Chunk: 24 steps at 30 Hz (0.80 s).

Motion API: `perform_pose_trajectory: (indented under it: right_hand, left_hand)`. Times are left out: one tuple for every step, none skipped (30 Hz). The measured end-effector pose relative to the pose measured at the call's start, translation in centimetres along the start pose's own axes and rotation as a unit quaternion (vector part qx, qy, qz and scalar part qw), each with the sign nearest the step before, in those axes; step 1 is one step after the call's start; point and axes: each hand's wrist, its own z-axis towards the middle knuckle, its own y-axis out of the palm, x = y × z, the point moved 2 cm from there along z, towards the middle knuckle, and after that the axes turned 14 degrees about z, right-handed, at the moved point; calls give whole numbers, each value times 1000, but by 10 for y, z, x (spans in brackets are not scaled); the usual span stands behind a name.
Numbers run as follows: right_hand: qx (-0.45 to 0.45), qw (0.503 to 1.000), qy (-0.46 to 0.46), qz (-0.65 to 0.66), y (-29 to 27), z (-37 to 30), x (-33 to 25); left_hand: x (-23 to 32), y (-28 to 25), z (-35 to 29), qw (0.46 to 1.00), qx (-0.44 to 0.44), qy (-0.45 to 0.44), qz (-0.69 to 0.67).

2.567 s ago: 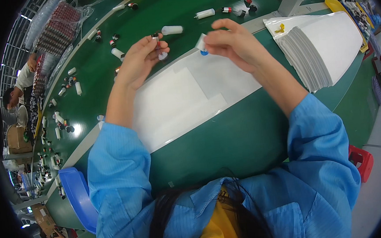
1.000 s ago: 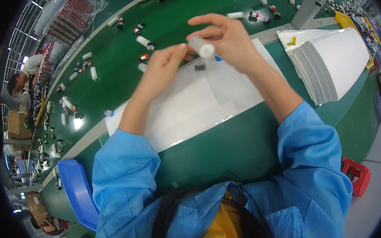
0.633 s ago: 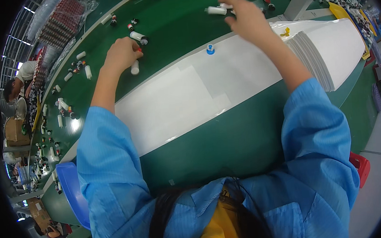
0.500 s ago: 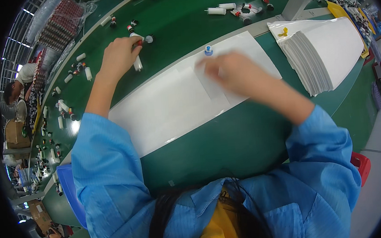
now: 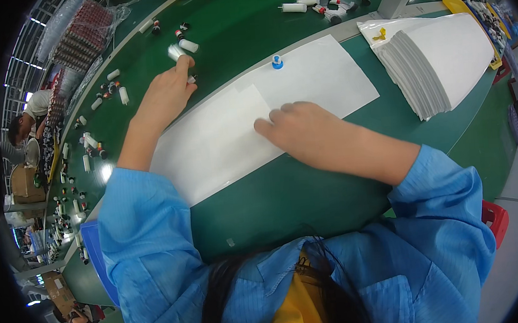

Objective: The person assembles small electronic or plastic components by hand on a factory assembly line.

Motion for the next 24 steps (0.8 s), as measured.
perform_pose_trajectory:
  right_hand:
    - [14,1000,-14,-15,1,-3,-3]
    - [13,1000,-16,-15,2,-5,0]
    - [59,998,1,34,2,-10,7]
    - [104,991,18,84,1,-15,14]
    - [155,967,83,182,-8,-15,24]
    - [153,929,192,278,-14,-16,44]
    - [227,851,233,412,-13,-20,65]
    - [229,780,238,531,-19,-16,79]
    - [229,780,237,531,-21,-8,84]
    - [262,691,208,641,-22,4,86]
    - [290,586,177,736,-21,14,84]
    - [291,584,179,736,-18,26,80]
    - [305,544,149,767,-15,40,73]
    - [317,503,117,796,-12,53,68]
    - [317,501,118,797,-7,64,66]
    - [340,475,93,806,-1,73,64]
    - [363,448,68,814,3,79,63]
    - [381,444,70,808,6,80,61]
    - [382,444,71,808,9,79,58]
    - [395,431,66,809,8,78,54]
    - [409,417,61,809,7,77,49]
    - [409,419,58,808,8,78,45]
    - [411,413,53,811,10,79,40]
    - [412,406,47,814,12,80,35]
  left_hand:
    - [-1,6,0,999,-26,-35,-20]
    - [-3,10,-4,999,-25,-36,-20]
    - [-6,14,-7,998,-1,-52,-33]
    - [-9,16,-9,996,23,-69,-47]
    - [-10,14,-9,996,23,-71,-46]
    - [-8,12,-4,994,10,-91,-63]
    - [-7,10,1,991,-3,-111,-79]
    - [-8,10,5,991,1,-109,-77]
    - [-10,15,8,967,-23,-142,-210]
    - [-10,18,9,924,-47,-173,-338]
    - [-7,18,9,923,-48,-173,-339]
    - [-1,21,10,829,-63,-198,-519]
    - [7,24,11,701,-76,-215,-676]
    - [15,23,12,626,-71,-210,-748]
    - [20,25,12,625,-72,-211,-748]
    - [26,26,13,570,-67,-178,-799]
    - [31,25,13,510,-60,-146,-846]
    - [35,26,11,509,-61,-147,-846]
    - [40,26,9,484,-59,-136,-862]
    - [43,23,8,461,-54,-122,-877]
    - [47,20,7,437,-49,-107,-892]
    - [50,15,5,434,-39,-119,-892]
    - [52,14,3,435,-40,-117,-892]
    - [53,12,2,443,-31,-105,-890]
